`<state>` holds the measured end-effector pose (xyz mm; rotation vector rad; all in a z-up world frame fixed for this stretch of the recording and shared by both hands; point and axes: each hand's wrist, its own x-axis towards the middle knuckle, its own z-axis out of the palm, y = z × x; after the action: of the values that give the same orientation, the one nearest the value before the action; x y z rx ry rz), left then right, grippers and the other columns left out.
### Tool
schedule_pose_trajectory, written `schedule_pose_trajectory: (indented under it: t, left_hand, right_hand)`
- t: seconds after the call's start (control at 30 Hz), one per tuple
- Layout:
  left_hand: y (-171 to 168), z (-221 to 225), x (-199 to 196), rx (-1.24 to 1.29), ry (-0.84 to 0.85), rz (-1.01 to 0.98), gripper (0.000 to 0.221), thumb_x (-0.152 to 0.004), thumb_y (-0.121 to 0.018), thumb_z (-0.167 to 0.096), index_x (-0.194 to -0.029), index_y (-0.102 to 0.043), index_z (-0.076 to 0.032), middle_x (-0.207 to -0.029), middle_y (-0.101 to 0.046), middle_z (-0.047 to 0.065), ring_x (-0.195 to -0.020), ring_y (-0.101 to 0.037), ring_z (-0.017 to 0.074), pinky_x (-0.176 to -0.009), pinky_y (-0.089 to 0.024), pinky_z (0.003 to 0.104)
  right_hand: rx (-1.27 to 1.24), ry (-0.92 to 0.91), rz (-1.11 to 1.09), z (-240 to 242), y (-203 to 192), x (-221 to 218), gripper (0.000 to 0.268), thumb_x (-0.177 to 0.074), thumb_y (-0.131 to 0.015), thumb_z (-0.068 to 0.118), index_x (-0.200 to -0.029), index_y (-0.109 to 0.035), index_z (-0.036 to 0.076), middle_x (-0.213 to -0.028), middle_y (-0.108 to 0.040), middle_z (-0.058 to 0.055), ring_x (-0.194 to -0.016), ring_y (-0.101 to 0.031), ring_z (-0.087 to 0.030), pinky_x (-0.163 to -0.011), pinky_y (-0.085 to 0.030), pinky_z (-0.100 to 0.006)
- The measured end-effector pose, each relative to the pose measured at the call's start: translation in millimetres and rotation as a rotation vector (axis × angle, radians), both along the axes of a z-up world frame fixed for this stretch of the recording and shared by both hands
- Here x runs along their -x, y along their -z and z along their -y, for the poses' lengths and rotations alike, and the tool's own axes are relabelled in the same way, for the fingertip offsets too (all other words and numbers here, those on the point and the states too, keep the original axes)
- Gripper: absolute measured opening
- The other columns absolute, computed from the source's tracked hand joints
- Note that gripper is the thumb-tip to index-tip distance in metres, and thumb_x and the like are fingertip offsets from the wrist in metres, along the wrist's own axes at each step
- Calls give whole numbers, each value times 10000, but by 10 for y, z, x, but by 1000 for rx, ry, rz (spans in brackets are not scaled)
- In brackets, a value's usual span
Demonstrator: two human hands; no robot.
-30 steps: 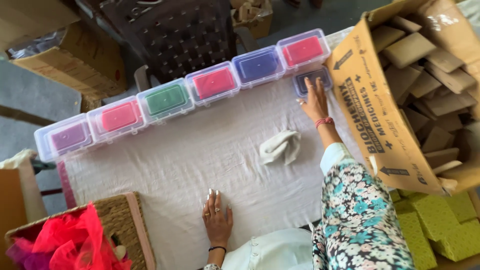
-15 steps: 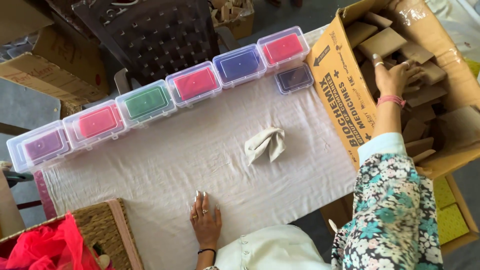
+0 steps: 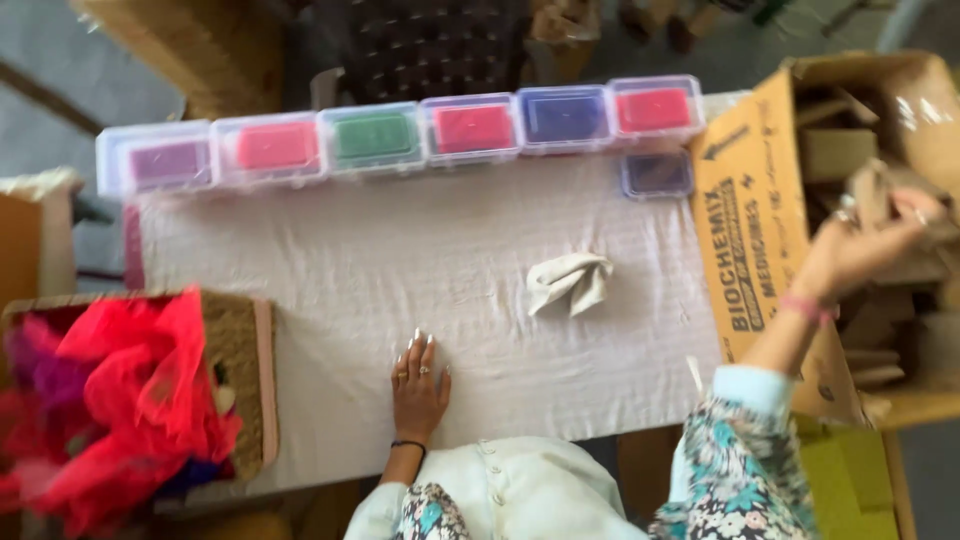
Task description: The person wipes small cardboard boxes with a white cloth, then wraps one box in gray netting fabric and folds the fabric around it. They place the wrapped box into a clear plastic container, close the lid, and put the container into a cardboard shipping carton.
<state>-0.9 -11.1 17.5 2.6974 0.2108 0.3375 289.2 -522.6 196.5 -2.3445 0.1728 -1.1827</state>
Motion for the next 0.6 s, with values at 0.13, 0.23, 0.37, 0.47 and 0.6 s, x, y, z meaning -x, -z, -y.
schedule_pose_trajectory:
  t: [0.13,0.23,0.37,0.47,0.6]
  left_hand:
    - [-9,-4,43,28,26,16,612,-926,-643,-297,-1481,-471,-105,-1561,-433,121,-1384,-437,311,-1165,-338,457]
    - [28,-16,0,32,35,30,638,-934,-642,-301,-1497,-440,-81,-1573,-416,127,-1388,-436,314,-1165,-338,458]
    - [124,-32,111,138,43,100,775,-976,-626,-342,-1548,-276,47,-1601,-336,251,-1417,-398,369,-1157,-326,476]
    - [142,-25,126,103,72,107,820,-980,-638,-384,-1560,-235,31,-1607,-327,224,-1454,-369,361,-1196,-307,487]
    - [-23,125,-71,263,-40,107,881,-926,-695,-376,-1560,-227,17,-1605,-267,247,-1475,-298,389,-1184,-263,519]
  right_hand:
    - [-162,-213,27,-1243,-308,677,460,-879,-700,-85,-1291,-530,27,-1253,-585,-100,-1204,-612,-258,-1119,-518,-408]
    - [-513,-548,-188,-2093,255,895,638,-841,-757,-22,-1430,-517,20,-1355,-598,-107,-1259,-622,-232,-1113,-538,-375]
    - [-694,-862,-707,-3010,1673,1126,717,-746,-732,-31,-1427,-519,39,-1031,-692,-82,-925,-678,-155,-826,-566,-300]
    - [-579,-860,-785,-3349,1746,1225,628,-776,-831,47,-1342,-560,34,-1079,-708,-132,-941,-687,-178,-810,-561,-316]
    - [-666,-799,-704,-3151,1691,1125,516,-918,-712,95,-1401,-540,43,-1221,-700,-165,-1118,-705,-230,-942,-577,-342]
